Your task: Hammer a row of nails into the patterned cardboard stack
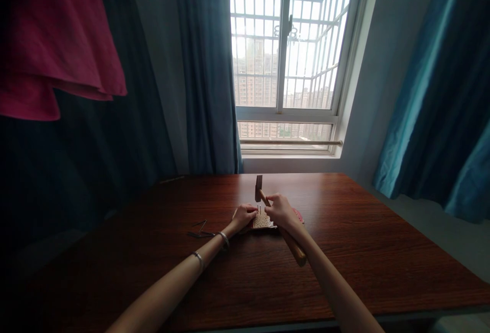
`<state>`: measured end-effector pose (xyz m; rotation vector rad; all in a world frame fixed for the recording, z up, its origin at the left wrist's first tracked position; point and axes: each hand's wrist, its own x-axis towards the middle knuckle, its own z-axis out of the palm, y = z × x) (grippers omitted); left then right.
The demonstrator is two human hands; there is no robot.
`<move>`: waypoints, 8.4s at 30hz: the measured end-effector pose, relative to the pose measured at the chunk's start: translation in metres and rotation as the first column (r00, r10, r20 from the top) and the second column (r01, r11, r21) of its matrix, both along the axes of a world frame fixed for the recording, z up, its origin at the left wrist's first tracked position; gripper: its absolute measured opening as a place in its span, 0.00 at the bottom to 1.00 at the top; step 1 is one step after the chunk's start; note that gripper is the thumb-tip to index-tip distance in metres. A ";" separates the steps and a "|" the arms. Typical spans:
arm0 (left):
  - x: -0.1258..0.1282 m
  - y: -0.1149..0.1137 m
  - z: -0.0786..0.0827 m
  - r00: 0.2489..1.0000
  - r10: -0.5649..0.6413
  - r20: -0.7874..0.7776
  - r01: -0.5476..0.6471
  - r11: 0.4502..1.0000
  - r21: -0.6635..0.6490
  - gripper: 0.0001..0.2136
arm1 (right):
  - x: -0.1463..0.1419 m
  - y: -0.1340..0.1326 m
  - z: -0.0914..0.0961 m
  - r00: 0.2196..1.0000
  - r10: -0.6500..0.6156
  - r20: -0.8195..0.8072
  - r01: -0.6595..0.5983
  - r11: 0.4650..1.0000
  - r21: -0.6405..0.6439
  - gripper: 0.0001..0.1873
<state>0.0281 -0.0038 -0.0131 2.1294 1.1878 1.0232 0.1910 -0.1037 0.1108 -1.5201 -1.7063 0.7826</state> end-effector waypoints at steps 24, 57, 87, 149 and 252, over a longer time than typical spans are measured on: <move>0.002 -0.005 0.005 0.999 0.007 -0.047 -0.006 1.000 0.029 0.09 | -0.001 0.002 -0.019 0.998 -0.019 -0.054 0.021 0.999 0.036 0.28; 0.003 -0.008 0.014 0.992 0.070 -0.106 -0.076 0.996 -0.048 0.10 | 0.007 -0.002 -0.022 0.997 -0.046 -0.068 0.048 0.999 0.022 0.28; 0.000 -0.005 0.011 0.996 0.051 -0.069 -0.054 0.997 -0.047 0.14 | 0.008 -0.004 -0.017 0.998 -0.058 -0.003 0.058 0.998 -0.005 0.28; 0.002 -0.004 0.009 0.989 0.056 -0.136 -0.060 0.998 -0.021 0.12 | -0.005 -0.011 -0.017 0.990 -0.052 0.134 0.038 0.994 0.102 0.26; -0.177 -0.025 0.050 0.854 0.162 -0.494 -0.242 0.965 -0.101 0.12 | 0.160 -0.043 -0.112 0.791 -0.436 0.430 0.465 0.885 0.041 0.14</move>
